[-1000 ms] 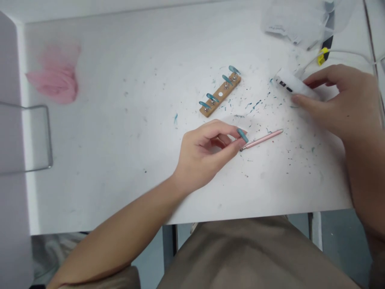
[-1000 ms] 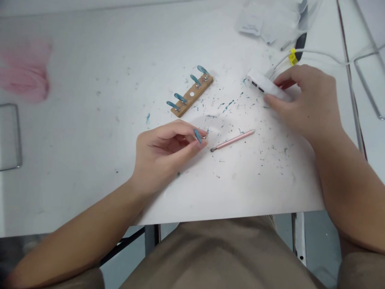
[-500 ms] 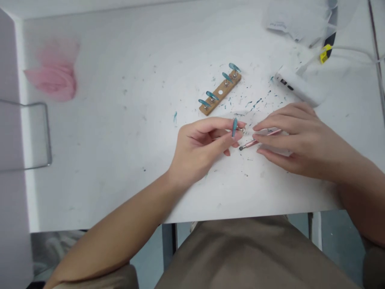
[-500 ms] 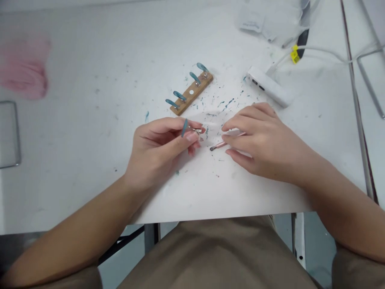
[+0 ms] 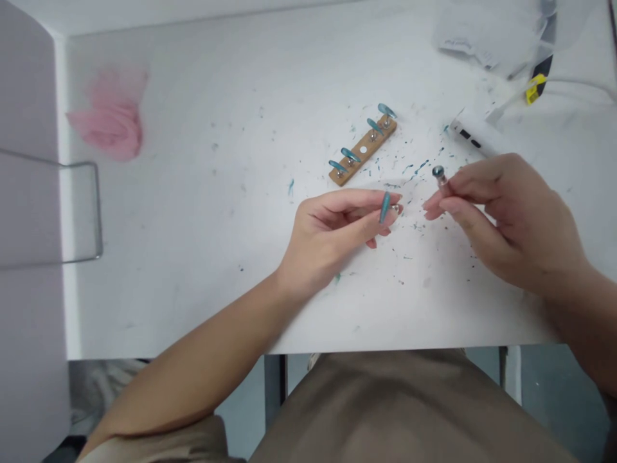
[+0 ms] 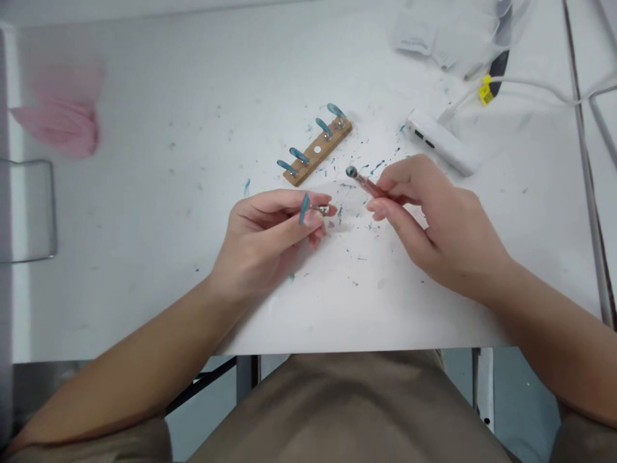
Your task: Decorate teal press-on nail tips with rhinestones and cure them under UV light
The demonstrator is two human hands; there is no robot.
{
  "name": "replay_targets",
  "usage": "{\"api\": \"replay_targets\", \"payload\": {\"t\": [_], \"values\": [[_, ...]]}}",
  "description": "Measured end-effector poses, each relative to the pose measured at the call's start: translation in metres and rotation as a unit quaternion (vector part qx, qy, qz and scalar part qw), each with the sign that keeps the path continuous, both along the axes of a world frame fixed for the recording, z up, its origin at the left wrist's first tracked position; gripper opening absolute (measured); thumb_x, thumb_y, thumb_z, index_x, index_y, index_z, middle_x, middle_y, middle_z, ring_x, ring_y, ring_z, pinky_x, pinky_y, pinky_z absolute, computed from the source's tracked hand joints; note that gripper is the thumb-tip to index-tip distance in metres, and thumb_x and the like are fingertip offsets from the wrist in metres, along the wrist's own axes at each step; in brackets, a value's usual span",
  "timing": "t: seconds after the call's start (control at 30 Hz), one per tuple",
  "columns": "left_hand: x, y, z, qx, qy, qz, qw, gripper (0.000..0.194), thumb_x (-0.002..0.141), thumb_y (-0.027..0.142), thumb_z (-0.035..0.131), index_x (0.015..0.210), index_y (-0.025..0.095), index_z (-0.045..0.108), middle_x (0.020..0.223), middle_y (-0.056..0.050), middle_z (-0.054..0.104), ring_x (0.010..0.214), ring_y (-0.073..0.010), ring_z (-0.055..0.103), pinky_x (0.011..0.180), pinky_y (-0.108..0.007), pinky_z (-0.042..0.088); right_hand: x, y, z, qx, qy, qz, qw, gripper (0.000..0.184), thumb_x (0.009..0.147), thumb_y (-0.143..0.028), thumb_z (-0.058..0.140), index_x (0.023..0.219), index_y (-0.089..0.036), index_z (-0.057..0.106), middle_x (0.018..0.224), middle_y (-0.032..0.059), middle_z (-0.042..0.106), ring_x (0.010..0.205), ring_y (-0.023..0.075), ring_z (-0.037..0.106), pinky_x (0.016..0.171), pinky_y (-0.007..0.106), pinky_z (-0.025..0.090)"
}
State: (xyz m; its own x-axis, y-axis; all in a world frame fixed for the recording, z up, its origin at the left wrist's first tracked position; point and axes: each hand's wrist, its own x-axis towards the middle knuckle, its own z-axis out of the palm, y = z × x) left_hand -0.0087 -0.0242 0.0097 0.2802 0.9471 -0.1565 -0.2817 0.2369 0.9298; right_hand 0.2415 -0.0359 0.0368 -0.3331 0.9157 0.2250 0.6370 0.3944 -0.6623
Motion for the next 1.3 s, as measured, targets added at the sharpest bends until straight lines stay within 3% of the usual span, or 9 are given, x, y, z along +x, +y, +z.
{"api": "replay_targets", "payload": {"t": [0.07,0.17,0.3,0.43,0.67,0.9,1.3], "values": [[-0.001,-0.001,-0.001,0.001,-0.003,-0.005,1.0,0.012,0.088,0.031,0.096,0.099,0.033,0.092,0.095,-0.001,0.089,0.079,-0.0122,0.079,0.061,-0.019,0.061,-0.005,-0.006,-0.002,-0.052,0.055,-0.006,0.997,0.021,0.117,-0.043,0.056,0.122,-0.023,0.059,0.112,0.0004,0.076,0.106,0.0132,0.08,0.092,0.026,0.066],[-0.001,-0.001,-0.001,0.014,-0.006,-0.013,1.0,0.011,0.09,0.028,0.094,0.1,0.034,0.092,0.096,0.0,0.088,0.08,-0.0113,0.077,0.062,-0.02,0.061,-0.012,-0.013,-0.004,-0.075,0.109,-0.008,0.991,0.018,0.114,-0.041,0.061,0.123,-0.025,0.061,0.119,-0.0008,0.075,0.118,0.0155,0.079,0.1,0.028,0.069],[-0.002,0.0,0.0,0.027,-0.004,-0.02,0.999,0.009,0.091,0.028,0.093,0.097,0.035,0.092,0.101,0.002,0.089,0.081,-0.0103,0.077,0.064,-0.02,0.06,-0.016,-0.016,-0.003,-0.074,0.158,0.01,0.985,0.015,0.11,-0.032,0.068,0.124,-0.027,0.068,0.119,-0.0033,0.075,0.107,0.0123,0.081,0.098,0.024,0.07],[-0.001,0.0,0.001,0.021,-0.005,-0.013,1.0,0.009,0.089,0.03,0.095,0.097,0.033,0.092,0.102,0.0,0.089,0.08,-0.0123,0.079,0.062,-0.022,0.06,-0.015,-0.015,-0.004,-0.05,0.158,0.033,0.986,0.017,0.107,-0.024,0.072,0.123,-0.031,0.075,0.125,-0.0061,0.075,0.11,0.0107,0.08,0.1,0.024,0.069],[0.001,0.0,0.002,0.023,-0.012,-0.011,1.0,0.01,0.087,0.035,0.098,0.094,0.032,0.091,0.101,-0.001,0.09,0.079,-0.0125,0.078,0.062,-0.023,0.059,-0.015,-0.015,-0.003,-0.081,0.151,-0.002,0.985,0.015,0.106,-0.035,0.075,0.12,-0.032,0.077,0.115,-0.006,0.078,0.105,0.011,0.08,0.102,0.026,0.068],[-0.003,-0.001,0.0,0.016,0.015,-0.012,1.0,0.012,0.086,0.037,0.098,0.094,0.034,0.091,0.099,-0.001,0.088,0.079,-0.0159,0.077,0.064,-0.031,0.062,-0.019,-0.015,0.001,-0.116,0.155,-0.01,0.981,0.018,0.105,-0.04,0.076,0.115,-0.025,0.077,0.113,-0.0012,0.079,0.101,0.016,0.082,0.097,0.032,0.069],[-0.001,0.001,0.002,0.017,0.009,-0.014,1.0,0.015,0.084,0.041,0.1,0.094,0.034,0.091,0.096,0.0,0.088,0.08,-0.0162,0.08,0.063,-0.029,0.061,-0.017,-0.016,0.001,-0.081,0.156,0.019,0.984,0.014,0.105,-0.031,0.076,0.118,-0.026,0.08,0.12,-0.0017,0.078,0.105,0.0138,0.081,0.1,0.029,0.071]]}}
